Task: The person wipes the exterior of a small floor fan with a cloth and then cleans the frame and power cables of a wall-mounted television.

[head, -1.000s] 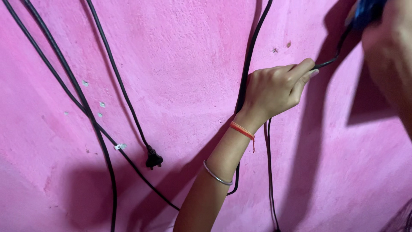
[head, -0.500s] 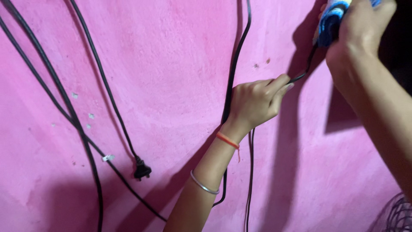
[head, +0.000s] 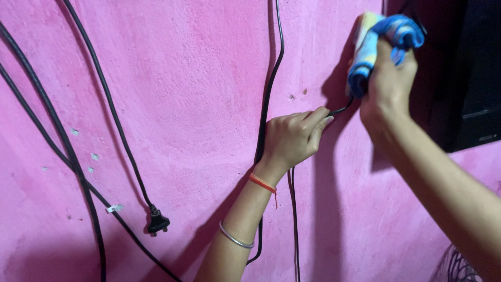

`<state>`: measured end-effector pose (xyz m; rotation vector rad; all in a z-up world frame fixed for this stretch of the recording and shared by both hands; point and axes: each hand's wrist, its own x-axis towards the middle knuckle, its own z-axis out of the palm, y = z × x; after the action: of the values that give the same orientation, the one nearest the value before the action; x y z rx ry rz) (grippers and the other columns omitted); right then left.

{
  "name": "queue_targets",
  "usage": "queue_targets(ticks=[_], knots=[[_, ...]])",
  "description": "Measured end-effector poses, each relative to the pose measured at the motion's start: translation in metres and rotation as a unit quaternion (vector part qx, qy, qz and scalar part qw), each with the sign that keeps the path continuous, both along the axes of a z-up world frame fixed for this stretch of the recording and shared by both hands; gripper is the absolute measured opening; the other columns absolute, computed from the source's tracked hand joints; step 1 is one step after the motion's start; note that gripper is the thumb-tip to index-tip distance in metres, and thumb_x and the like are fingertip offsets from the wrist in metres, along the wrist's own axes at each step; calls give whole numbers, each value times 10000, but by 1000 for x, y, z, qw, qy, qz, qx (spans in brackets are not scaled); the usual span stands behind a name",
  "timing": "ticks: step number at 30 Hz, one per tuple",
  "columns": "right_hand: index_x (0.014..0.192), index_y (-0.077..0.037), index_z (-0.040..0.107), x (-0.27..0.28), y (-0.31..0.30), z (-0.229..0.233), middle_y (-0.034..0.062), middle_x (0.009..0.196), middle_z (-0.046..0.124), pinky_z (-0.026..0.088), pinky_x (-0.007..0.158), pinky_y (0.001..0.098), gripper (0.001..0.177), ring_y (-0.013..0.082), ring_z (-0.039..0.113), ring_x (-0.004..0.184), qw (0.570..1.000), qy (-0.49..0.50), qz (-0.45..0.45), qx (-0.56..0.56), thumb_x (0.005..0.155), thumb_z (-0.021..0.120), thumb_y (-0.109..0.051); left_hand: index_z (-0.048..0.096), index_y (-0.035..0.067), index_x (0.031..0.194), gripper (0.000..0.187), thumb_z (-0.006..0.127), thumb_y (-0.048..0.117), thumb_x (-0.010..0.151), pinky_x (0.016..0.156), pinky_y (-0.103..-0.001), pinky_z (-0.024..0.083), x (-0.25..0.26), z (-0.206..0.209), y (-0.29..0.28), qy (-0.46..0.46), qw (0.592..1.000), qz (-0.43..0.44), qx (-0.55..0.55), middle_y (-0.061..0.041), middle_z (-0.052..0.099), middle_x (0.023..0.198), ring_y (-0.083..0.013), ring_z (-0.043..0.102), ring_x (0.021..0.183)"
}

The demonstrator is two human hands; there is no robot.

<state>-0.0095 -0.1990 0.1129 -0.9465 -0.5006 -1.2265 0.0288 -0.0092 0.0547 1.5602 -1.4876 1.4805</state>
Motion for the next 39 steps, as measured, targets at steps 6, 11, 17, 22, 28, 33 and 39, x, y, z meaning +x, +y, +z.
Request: queue_targets(ticks=[6, 11, 17, 22, 28, 33, 39], knots=[[1234, -39, 547, -29, 26, -18, 73, 906, 690, 601, 596, 307, 155, 165, 717, 728, 995, 81, -29, -39, 1102, 538, -120, 706, 136, 955, 136, 652, 245, 1015, 402, -321, 404, -1, 1, 0, 8, 1000, 16, 0, -7, 625, 570, -158, 570, 423], [1221, -43, 529, -31, 20, 1, 91, 866, 675, 584, 567, 313, 153, 178, 706, 695, 993, 78, -63, -66, 1079, 520, -100, 704, 132, 973, 132, 643, 237, 1025, 412, -308, 419, 0, -1, -2, 8, 1000, 2, -9, -2, 644, 599, -148, 584, 441], [1181, -19, 574, -22, 2, 23, 98, 884, 692, 610, 568, 317, 158, 184, 721, 685, 996, 70, -53, 1, 1069, 550, -127, 707, 143, 983, 114, 647, 222, 1039, 427, -303, 431, 2, -2, -3, 6, 1000, 18, 0, 2, 662, 619, -143, 599, 463], [1198, -16, 580, -20, 2, 10, 89, 919, 696, 598, 586, 314, 175, 185, 725, 718, 997, 56, -43, -7, 1081, 544, -142, 704, 169, 1270, 268, 637, 184, 1011, 438, -301, 458, -3, 0, -2, -19, 999, -3, -25, -18, 700, 696, -140, 608, 474], [1183, -63, 550, -34, 30, -15, 70, 882, 662, 537, 501, 320, 149, 166, 682, 664, 994, 106, -34, -22, 1052, 541, -133, 675, 210, 1319, 317, 643, 149, 1010, 500, -340, 485, -11, 3, -6, 19, 999, 3, -30, -43, 694, 688, -177, 652, 559], [1173, -37, 578, -40, 22, -8, 63, 894, 672, 559, 565, 281, 138, 140, 675, 693, 993, 94, -37, -58, 1072, 570, -130, 696, 137, 1143, 149, 663, 219, 1023, 588, -427, 489, -32, -4, -25, 92, 993, -38, -59, -78, 687, 732, -265, 674, 665], [1029, -2, 623, -29, -10, 21, 79, 774, 669, 500, 484, 302, 199, 161, 646, 606, 992, 122, -37, -21, 1067, 571, -191, 705, 112, 1127, 133, 629, 159, 1029, 703, -404, 500, -52, -1, -29, 83, 995, -63, 2, -54, 646, 649, -229, 645, 626]])
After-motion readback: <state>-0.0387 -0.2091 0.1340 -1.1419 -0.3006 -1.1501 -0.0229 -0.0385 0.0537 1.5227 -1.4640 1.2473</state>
